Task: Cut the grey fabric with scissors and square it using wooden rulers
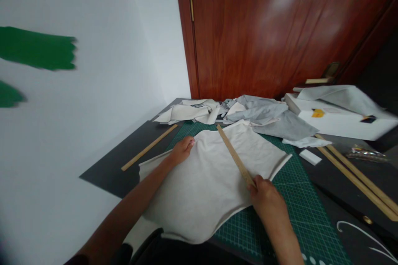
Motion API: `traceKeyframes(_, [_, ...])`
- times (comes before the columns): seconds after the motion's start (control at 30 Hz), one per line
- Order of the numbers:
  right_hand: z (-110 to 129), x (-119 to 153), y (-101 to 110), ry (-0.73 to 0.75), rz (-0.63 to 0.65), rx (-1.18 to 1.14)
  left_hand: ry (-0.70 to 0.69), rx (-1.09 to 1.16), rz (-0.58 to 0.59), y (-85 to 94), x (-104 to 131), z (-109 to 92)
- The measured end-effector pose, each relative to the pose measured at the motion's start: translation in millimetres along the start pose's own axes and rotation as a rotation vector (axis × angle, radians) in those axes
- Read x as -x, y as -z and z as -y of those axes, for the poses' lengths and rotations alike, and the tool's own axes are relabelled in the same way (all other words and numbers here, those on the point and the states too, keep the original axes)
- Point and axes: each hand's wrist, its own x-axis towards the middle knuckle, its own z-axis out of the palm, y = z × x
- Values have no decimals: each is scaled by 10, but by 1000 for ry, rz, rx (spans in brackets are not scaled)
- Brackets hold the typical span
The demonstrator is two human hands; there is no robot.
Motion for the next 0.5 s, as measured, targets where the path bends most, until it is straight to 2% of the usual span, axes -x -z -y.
traceKeyframes(0.17, [184, 29, 194, -33, -153, 235, 53, 25, -40, 56, -23, 11])
traceKeyframes(0.27, [255, 31, 255, -71, -131, 253, 20, 88, 13, 48, -38, -26])
traceKeyframes(0.4, [221, 7, 231, -59, -136, 230, -43, 191, 114, -17, -23, -107])
traceKeyframes(0.5, [166, -11, 211, -87, -143, 202, -44, 261, 117, -73, -16, -158])
